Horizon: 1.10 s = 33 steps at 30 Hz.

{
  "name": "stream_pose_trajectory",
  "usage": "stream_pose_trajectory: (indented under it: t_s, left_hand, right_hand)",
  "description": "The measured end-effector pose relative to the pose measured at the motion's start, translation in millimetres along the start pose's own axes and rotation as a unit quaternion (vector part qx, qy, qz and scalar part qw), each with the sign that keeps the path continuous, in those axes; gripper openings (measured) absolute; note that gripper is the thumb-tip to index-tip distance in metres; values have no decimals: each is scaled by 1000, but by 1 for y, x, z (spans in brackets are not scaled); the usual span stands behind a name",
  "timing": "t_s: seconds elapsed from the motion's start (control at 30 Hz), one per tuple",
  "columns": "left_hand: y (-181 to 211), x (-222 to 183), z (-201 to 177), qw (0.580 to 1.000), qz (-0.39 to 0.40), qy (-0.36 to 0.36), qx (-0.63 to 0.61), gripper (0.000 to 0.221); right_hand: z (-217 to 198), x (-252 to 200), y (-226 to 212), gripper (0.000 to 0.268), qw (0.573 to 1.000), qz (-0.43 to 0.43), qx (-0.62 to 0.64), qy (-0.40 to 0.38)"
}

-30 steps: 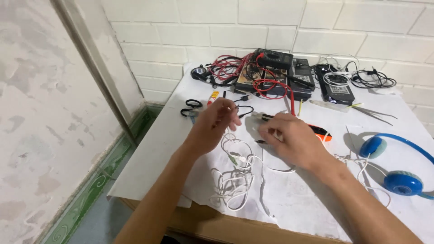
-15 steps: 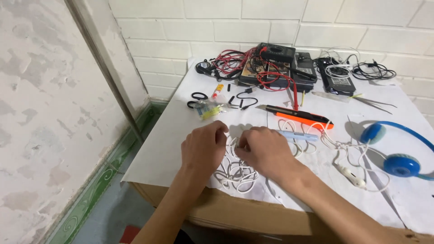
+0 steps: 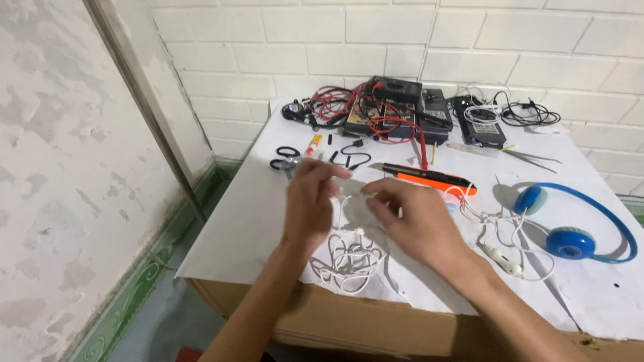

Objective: Preparing and soldering wires to a small electronic component on a repair bench.

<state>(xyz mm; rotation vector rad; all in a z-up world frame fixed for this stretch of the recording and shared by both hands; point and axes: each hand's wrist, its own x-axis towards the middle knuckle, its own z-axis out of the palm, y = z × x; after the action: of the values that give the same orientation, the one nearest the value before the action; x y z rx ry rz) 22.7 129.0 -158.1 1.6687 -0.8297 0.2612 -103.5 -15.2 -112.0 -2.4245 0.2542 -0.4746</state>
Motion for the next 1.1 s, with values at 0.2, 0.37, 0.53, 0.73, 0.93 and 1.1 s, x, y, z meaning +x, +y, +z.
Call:
stream_pose_trajectory:
  t_s: [0.2, 0.37, 0.53, 0.73, 0.93, 1.1]
  left_hand:
    - [30, 24, 16, 988, 29, -62, -136, 29]
    - [-1, 36, 31, 994, 87, -58, -15, 20]
    - [-15, 27, 26, 992, 70, -101, -21, 37]
    - [-40, 25, 36, 982, -26, -146, -113, 50]
    - [-70, 39, 14, 991, 82, -40, -101, 26]
    - [-66, 31, 24, 992, 86, -83, 33, 42]
  right_hand:
    - [15, 43, 43, 28, 937, -58, 341, 50]
    - [14, 34, 38, 14, 900, 19, 436, 17]
    - [13, 24, 49, 34, 972, -83, 219, 16]
    - [24, 12, 47, 20, 966, -236, -40, 95]
    - [28, -24, 36, 18, 928, -302, -213, 41]
    - [39, -44, 52, 40, 954, -182, -211, 110]
